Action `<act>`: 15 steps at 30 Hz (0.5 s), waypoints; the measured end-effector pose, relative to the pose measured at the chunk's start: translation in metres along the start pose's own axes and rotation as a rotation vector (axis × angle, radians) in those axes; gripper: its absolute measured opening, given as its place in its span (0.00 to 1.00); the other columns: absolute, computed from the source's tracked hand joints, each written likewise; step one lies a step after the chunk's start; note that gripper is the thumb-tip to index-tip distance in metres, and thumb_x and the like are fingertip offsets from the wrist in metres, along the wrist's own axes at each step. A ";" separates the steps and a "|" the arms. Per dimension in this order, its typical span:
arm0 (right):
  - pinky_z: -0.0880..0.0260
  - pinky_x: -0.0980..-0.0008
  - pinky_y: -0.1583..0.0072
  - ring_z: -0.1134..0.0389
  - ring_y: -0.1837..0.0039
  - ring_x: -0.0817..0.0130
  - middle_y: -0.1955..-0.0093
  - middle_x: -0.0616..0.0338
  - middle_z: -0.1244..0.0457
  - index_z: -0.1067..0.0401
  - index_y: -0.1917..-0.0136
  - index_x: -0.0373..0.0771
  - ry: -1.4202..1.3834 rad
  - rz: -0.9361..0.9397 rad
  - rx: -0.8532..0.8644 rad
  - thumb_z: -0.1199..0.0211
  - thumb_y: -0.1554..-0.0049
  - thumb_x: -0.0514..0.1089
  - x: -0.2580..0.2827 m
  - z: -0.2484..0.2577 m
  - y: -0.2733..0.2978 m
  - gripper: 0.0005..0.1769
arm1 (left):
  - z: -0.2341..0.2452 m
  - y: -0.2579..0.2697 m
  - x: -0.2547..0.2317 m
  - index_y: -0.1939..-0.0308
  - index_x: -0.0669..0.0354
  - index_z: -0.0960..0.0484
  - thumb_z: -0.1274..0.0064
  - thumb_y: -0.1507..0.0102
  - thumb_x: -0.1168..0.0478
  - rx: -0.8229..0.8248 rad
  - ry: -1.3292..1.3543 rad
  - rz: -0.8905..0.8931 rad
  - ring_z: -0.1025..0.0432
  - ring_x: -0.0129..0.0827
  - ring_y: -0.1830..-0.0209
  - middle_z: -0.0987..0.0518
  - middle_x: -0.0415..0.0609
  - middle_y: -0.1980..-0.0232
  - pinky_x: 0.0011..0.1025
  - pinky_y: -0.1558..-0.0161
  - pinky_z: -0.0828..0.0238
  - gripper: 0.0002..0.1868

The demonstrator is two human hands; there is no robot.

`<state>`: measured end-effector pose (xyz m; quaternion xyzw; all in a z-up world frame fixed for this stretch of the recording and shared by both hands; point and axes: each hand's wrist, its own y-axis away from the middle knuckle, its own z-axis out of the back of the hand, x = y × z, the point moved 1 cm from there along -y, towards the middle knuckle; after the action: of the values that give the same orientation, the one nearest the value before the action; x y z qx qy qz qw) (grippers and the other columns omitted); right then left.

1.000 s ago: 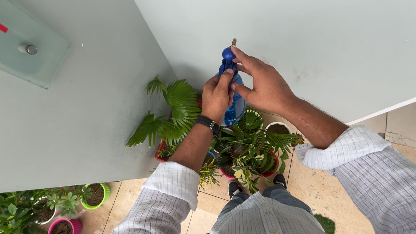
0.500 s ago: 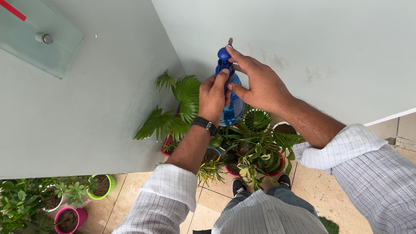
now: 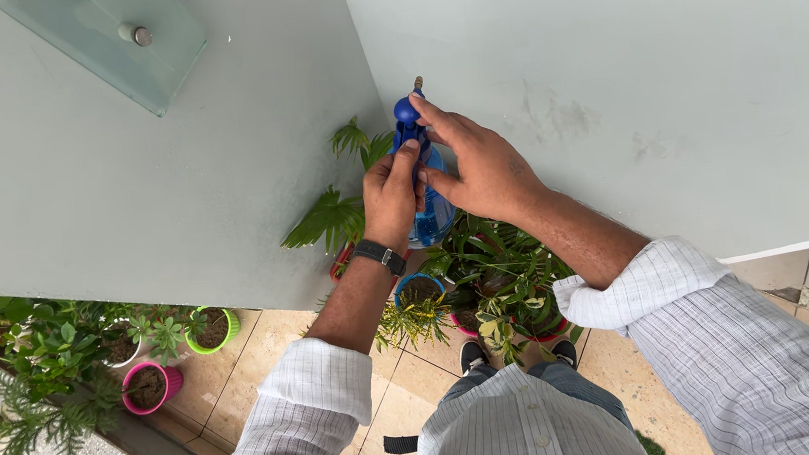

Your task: The person assembles a blue handheld garden sprayer by screwing the pump head onto the bottle and tightening the nozzle. They then repeatedly pump the handle to pressurize the device while standing among potted plants.

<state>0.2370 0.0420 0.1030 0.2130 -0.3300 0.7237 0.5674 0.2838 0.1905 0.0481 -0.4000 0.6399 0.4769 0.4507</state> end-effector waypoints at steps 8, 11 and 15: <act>0.28 0.58 0.36 0.32 0.31 0.54 0.28 0.50 0.39 0.55 0.16 0.49 -0.052 0.105 0.014 0.32 0.44 0.40 0.026 -0.022 -0.002 0.50 | 0.034 0.020 0.016 0.72 0.59 0.25 0.49 0.32 0.48 -0.098 0.108 -0.059 0.38 0.23 0.83 0.29 0.40 0.79 0.24 0.79 0.41 0.20; 0.28 0.57 0.36 0.32 0.32 0.50 0.28 0.47 0.39 0.54 0.17 0.47 -0.068 0.182 -0.007 0.31 0.45 0.40 0.037 -0.034 0.009 0.50 | 0.050 0.037 0.028 0.71 0.59 0.25 0.48 0.31 0.50 -0.137 0.160 -0.059 0.38 0.22 0.82 0.29 0.40 0.78 0.24 0.78 0.41 0.19; 0.25 0.59 0.41 0.30 0.36 0.51 0.29 0.48 0.39 0.55 0.17 0.47 -0.100 0.119 0.093 0.31 0.46 0.41 0.048 -0.050 0.023 0.51 | 0.066 0.066 0.039 0.69 0.60 0.23 0.48 0.32 0.51 -0.206 0.150 -0.035 0.38 0.21 0.81 0.29 0.39 0.77 0.24 0.78 0.41 0.18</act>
<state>0.2054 0.1071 0.0956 0.2552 -0.3361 0.7590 0.4958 0.2240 0.2666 0.0178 -0.4899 0.6123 0.5008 0.3663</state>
